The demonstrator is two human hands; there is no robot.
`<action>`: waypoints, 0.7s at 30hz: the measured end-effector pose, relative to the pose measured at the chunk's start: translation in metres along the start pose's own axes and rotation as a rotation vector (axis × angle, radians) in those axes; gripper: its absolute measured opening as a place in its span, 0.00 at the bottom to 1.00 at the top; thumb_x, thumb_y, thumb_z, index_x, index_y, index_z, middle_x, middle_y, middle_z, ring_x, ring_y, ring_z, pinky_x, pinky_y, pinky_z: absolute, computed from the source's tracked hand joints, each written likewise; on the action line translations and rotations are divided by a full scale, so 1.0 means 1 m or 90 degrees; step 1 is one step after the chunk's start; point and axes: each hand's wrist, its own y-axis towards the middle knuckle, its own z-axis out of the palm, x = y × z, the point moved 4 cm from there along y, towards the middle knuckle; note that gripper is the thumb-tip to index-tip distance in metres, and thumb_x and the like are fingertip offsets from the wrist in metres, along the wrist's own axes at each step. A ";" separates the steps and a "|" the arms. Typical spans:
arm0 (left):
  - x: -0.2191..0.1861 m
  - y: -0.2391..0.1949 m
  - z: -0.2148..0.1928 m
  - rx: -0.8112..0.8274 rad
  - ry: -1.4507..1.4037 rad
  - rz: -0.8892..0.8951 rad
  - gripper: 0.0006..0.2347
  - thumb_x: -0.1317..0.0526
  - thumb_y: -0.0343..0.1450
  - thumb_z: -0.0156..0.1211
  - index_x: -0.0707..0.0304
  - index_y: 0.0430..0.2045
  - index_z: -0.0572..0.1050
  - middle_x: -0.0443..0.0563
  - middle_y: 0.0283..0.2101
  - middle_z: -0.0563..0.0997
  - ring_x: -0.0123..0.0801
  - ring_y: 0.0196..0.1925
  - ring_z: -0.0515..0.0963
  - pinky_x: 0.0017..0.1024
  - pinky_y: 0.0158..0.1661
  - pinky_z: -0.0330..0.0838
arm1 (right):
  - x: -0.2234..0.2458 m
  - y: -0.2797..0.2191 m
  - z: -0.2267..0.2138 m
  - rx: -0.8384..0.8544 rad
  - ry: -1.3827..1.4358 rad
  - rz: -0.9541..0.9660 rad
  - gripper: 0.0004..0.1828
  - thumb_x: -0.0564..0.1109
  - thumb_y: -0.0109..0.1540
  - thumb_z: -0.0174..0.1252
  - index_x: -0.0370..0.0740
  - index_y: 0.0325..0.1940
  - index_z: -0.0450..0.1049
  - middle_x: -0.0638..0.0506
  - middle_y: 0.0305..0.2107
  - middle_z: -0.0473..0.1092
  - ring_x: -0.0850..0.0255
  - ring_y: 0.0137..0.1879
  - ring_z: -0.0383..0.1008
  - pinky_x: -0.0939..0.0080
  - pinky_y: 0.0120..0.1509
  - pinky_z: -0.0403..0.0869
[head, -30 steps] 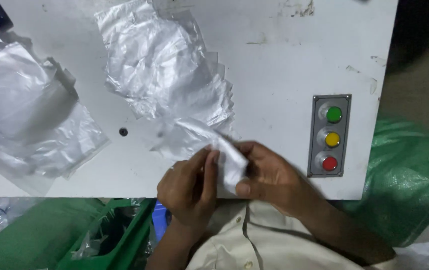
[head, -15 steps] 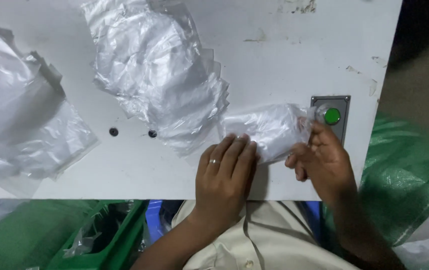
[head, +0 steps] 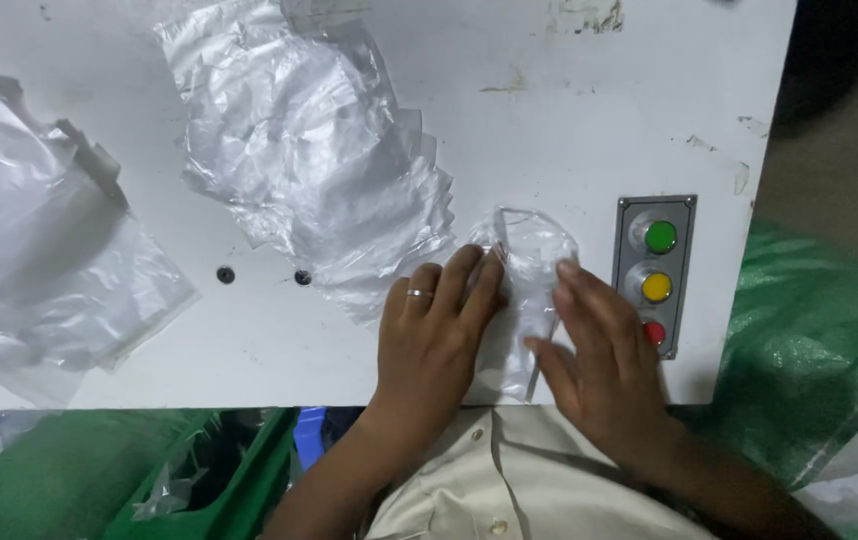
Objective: Folding and stacking small plastic bags on a workbench
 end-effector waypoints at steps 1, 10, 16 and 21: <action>0.002 0.000 0.002 0.005 0.023 -0.010 0.15 0.57 0.78 0.59 0.60 0.57 0.73 0.54 0.56 0.75 0.45 0.47 0.72 0.41 0.44 0.71 | 0.004 -0.015 0.002 -0.015 -0.060 -0.074 0.40 0.50 0.68 0.67 0.36 0.75 0.53 0.35 0.69 0.59 0.38 0.76 0.63 0.41 0.80 0.68; -0.004 -0.001 -0.023 0.005 -0.046 0.118 0.05 0.67 0.74 0.57 0.52 0.35 0.70 0.46 0.46 0.78 0.38 0.55 0.76 0.34 0.49 0.61 | -0.002 -0.012 -0.010 0.035 0.138 0.076 0.41 0.56 0.59 0.68 0.35 0.69 0.62 0.41 0.63 0.68 0.45 0.70 0.67 0.46 0.76 0.64; 0.006 -0.017 -0.009 0.190 -0.129 0.055 0.08 0.55 0.79 0.50 0.57 0.41 0.70 0.53 0.40 0.74 0.49 0.49 0.72 0.44 0.51 0.61 | -0.018 0.001 0.003 0.139 0.093 0.079 0.56 0.57 0.53 0.76 0.44 0.78 0.53 0.54 0.45 0.77 0.56 0.58 0.64 0.57 0.66 0.62; 0.016 -0.013 -0.005 0.019 -0.014 0.001 0.05 0.57 0.75 0.59 0.51 0.41 0.74 0.49 0.49 0.75 0.45 0.54 0.72 0.42 0.50 0.61 | -0.001 -0.029 0.029 0.126 -0.091 -0.107 0.42 0.68 0.63 0.63 0.43 0.72 0.60 0.41 0.70 0.58 0.39 0.78 0.55 0.35 0.80 0.59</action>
